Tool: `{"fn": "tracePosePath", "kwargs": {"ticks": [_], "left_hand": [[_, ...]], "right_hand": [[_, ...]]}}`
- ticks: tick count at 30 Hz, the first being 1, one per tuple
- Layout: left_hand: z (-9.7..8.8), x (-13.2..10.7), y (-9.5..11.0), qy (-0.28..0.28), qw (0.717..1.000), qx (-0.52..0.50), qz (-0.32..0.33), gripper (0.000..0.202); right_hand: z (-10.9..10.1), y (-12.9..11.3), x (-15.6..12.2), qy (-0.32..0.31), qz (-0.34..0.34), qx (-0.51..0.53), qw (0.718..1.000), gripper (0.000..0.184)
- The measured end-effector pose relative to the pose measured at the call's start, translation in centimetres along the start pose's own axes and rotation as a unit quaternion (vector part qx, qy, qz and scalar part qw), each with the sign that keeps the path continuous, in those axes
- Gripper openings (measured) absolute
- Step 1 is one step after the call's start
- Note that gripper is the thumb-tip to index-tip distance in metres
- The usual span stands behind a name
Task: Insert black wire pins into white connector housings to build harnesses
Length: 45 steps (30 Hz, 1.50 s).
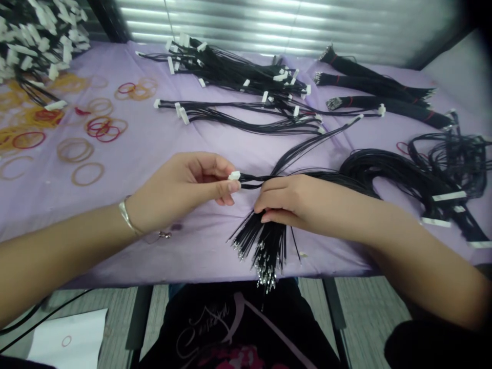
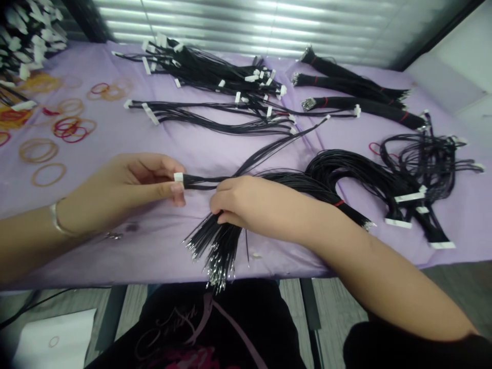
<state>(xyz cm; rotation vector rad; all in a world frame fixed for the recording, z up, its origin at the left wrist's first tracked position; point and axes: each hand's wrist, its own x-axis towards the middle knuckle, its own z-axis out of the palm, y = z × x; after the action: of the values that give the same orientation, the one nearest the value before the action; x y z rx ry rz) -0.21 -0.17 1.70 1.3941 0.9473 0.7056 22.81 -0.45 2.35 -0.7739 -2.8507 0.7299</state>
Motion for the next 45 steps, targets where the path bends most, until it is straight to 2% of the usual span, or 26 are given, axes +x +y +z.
{"fn": "tracePosePath", "kwargs": {"ticks": [3, 6, 11, 14, 26, 30, 34, 37, 39, 42, 45], "left_hand": [[-0.1, 0.0, 0.0, -0.013, 0.999, -0.042, -0.030, 0.009], [-0.1, 0.0, -0.2, -0.017, 0.991, -0.110, -0.068, 0.011], [-0.1, 0.3, -0.5, -0.026, 0.974, -0.176, -0.142, 0.011], [-0.2, 0.4, -0.6, -0.024, 0.966, -0.193, -0.169, 0.011], [-0.2, 0.5, -0.7, -0.035, 0.974, -0.170, -0.146, 0.009], [-0.3, 0.6, -0.8, -0.034, 0.975, -0.167, -0.143, 0.009], [-0.3, 0.5, -0.8, -0.034, 0.978, -0.163, -0.128, 0.010], [-0.3, 0.5, -0.7, -0.037, 0.980, -0.152, -0.124, 0.011], [-0.3, 0.5, -0.7, -0.038, 0.980, -0.148, -0.124, 0.010], [-0.2, 0.4, -0.8, -0.041, 0.980, -0.152, -0.118, 0.010], [-0.2, 0.3, -1.0, -0.045, 0.982, -0.153, -0.106, 0.009]], "right_hand": [[0.1, -0.2, 0.0, -0.010, 0.015, -0.005, 1.000, 0.014], [0.8, -0.6, 0.4, 0.008, 0.042, -0.030, 0.999, 0.015], [2.2, -0.7, 1.1, 0.059, -0.003, -0.044, 0.997, 0.020], [2.1, -0.7, 1.0, 0.034, -0.007, -0.028, 0.999, 0.017], [0.9, -0.8, 0.2, -0.077, -0.027, 0.042, 0.996, 0.007], [1.1, -1.1, 0.0, -0.085, -0.030, 0.012, 0.996, 0.016], [1.5, -1.6, 0.0, -0.015, -0.024, 0.002, 1.000, 0.014], [1.2, -1.8, 0.4, 0.048, 0.042, 0.065, 0.996, 0.008], [0.9, -1.7, 0.6, 0.092, 0.061, 0.101, 0.989, 0.005], [0.6, -1.5, 0.7, 0.154, 0.017, 0.150, 0.976, 0.006], [0.7, -1.4, 0.7, 0.186, -0.006, 0.193, 0.963, 0.010]]}}
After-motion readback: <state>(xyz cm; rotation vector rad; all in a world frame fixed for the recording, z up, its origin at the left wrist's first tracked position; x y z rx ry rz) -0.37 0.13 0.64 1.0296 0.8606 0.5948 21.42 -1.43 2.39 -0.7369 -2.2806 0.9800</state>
